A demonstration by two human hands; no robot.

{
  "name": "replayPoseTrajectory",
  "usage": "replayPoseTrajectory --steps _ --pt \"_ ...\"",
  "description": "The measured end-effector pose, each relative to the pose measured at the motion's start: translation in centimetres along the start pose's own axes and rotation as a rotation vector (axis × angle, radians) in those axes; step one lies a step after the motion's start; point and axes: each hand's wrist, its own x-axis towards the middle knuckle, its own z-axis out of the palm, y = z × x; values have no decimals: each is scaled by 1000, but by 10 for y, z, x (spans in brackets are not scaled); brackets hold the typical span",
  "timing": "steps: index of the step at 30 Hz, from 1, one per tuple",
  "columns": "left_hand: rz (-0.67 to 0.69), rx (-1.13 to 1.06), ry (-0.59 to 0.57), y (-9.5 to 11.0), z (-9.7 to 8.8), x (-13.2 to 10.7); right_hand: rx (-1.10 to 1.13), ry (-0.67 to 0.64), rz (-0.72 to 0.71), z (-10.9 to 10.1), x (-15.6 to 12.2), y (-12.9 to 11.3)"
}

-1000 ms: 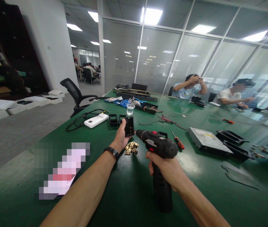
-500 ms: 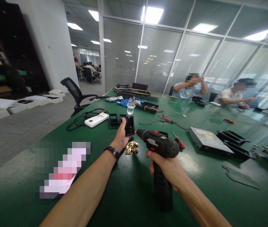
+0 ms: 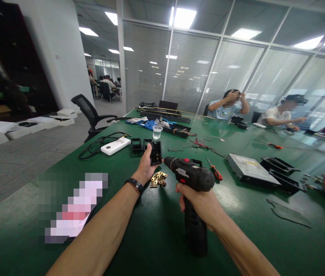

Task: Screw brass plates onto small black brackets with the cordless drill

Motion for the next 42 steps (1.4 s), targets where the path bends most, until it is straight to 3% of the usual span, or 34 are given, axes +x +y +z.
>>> replayPoseTrajectory --steps 42 --pt "-3 -16 28 1 2 -1 -18 17 27 1 -2 -4"
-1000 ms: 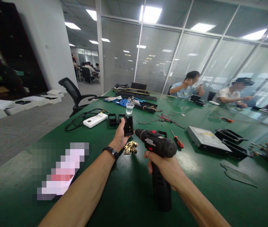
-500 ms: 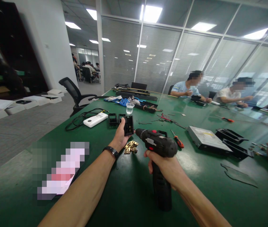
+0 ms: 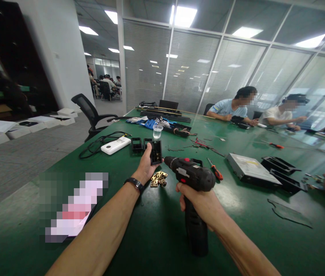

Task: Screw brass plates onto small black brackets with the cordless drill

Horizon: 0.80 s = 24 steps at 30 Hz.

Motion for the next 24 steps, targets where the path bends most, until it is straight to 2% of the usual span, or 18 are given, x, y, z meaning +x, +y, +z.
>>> replayPoseTrajectory --steps 24 --pt "5 6 11 2 4 -4 27 -7 -24 0 1 2"
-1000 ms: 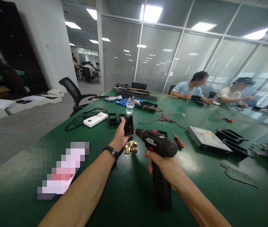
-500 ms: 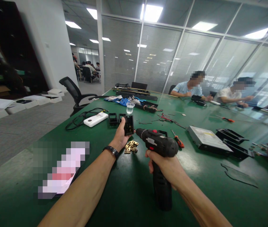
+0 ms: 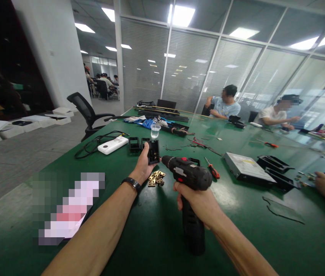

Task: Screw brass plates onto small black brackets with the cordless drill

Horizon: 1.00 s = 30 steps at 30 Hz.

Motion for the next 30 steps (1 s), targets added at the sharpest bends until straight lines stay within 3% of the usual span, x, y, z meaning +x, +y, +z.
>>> replayPoseTrajectory --steps 30 --pt "6 -20 -47 -1 -1 1 60 -8 0 0 1 1"
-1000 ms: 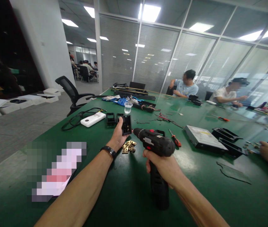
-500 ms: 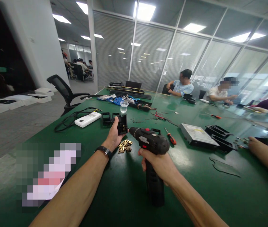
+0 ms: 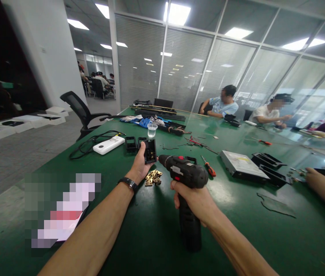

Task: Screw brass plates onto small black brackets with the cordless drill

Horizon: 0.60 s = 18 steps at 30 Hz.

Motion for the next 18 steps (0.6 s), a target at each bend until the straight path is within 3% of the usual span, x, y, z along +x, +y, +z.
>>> replayPoseTrajectory --steps 18 --pt "-8 26 17 1 1 -2 17 -3 -10 0 2 4"
